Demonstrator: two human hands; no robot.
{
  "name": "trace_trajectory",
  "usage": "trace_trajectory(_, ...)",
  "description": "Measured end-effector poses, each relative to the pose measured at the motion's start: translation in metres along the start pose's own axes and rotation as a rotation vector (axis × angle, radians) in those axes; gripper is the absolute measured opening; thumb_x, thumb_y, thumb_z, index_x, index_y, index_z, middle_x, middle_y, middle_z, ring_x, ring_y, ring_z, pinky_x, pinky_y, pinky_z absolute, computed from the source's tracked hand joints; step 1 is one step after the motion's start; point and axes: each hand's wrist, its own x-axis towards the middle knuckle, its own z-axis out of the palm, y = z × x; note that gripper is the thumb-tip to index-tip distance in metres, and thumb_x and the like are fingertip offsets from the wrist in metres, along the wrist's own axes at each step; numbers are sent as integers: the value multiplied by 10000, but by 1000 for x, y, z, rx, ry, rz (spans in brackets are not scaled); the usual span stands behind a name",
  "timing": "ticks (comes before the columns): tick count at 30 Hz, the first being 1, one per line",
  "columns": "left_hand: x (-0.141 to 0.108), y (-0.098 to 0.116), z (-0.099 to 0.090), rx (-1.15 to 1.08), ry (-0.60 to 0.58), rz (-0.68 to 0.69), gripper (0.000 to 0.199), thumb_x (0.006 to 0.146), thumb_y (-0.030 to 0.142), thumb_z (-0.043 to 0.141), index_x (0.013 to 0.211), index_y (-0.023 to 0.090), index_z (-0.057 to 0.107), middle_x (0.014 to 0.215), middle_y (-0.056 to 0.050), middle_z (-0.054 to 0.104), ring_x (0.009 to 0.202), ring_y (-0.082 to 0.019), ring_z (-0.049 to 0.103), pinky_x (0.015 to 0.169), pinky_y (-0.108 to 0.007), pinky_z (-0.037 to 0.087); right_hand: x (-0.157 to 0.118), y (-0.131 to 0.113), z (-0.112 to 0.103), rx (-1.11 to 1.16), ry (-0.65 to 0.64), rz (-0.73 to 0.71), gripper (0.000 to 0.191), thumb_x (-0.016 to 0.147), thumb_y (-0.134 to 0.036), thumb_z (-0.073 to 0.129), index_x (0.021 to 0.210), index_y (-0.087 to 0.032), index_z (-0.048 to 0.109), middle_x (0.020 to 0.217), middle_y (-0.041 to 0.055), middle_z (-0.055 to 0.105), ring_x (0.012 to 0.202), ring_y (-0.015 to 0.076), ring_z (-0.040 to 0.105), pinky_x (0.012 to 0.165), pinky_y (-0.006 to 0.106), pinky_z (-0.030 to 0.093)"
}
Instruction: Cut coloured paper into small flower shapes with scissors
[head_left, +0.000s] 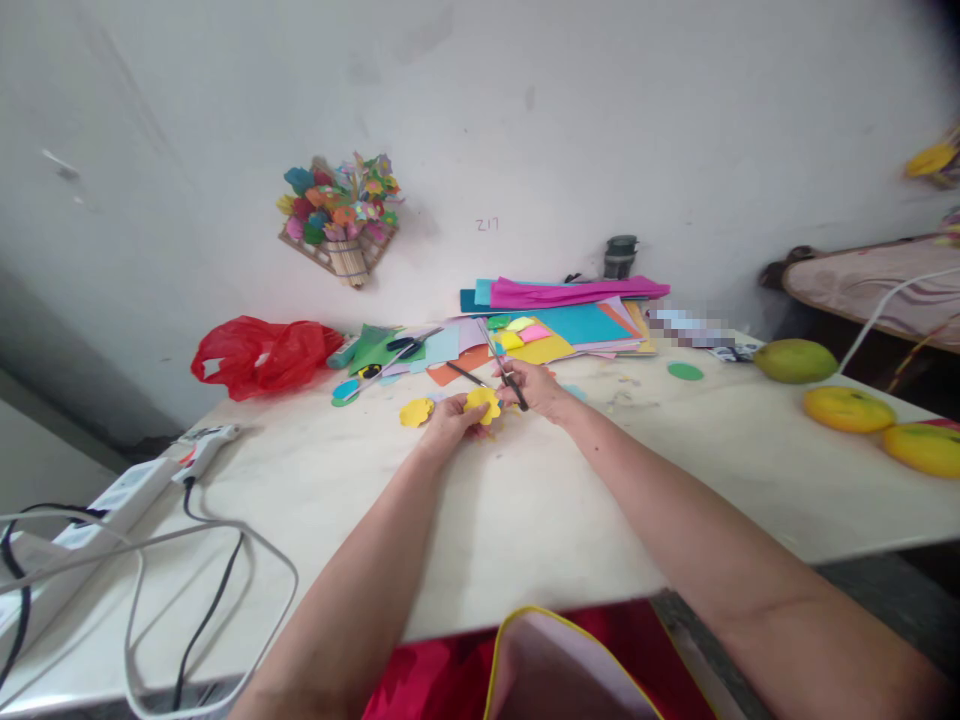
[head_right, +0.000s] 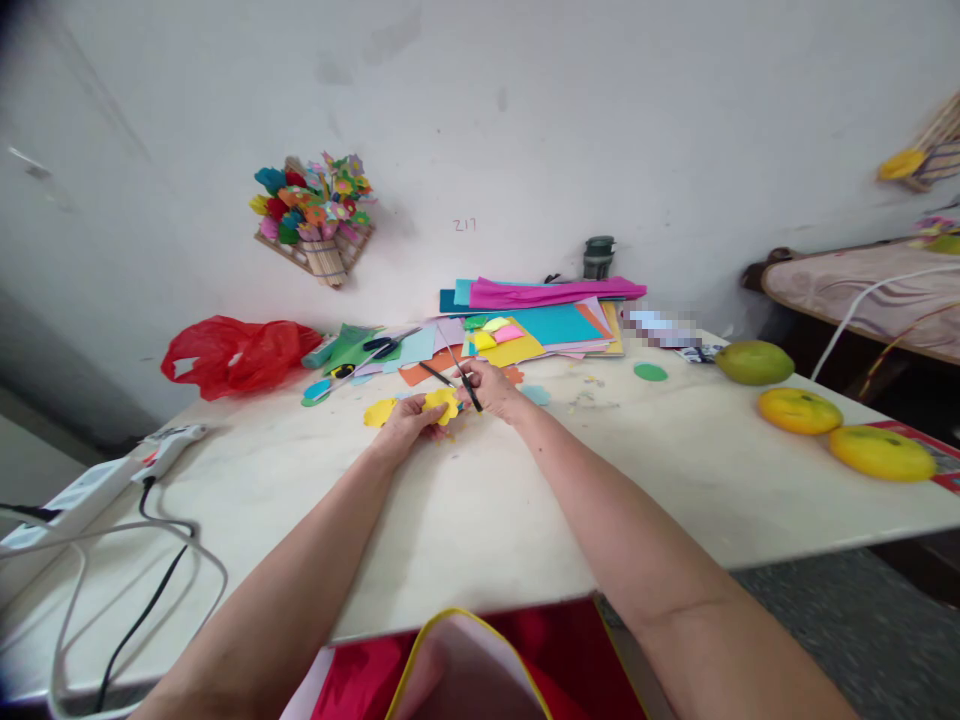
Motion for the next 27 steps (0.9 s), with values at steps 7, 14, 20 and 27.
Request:
trace_trajectory(7,5,-7,-4,-176,86,35,300,572,328,776,734,124,627,623,-21,656,508,-119,587,512,-226,454,-1,0,4,7,14,3,292,569,-107,645,827,-173,525,562,-68,560,460,79,529,479,200,421)
trace_trajectory(14,4,-5,-6,-317,181,80,338,576,294,772,844,125,656,815,-68,703,671,-166,656,572,-239,503,0,5,5,-32,-45,46,299,591,-161,666,857,-168,531,508,-62,566,440,98,554,382,163,329)
trace_trajectory(20,5,-5,-6,-385,231,63,361,582,287,778,862,129,613,839,-80,706,710,-186,680,571,-237,528,-1,10,-3,-77,-139,138,305,640,-238,694,889,-160,535,601,-12,630,438,91,562,322,150,281)
trace_trajectory(27,6,-7,-8,-403,213,69,365,611,288,764,900,126,611,835,-80,707,705,-169,676,598,-233,536,-3,5,-2,-133,-264,137,294,688,-363,699,812,-142,551,569,-7,616,419,83,553,315,152,305)
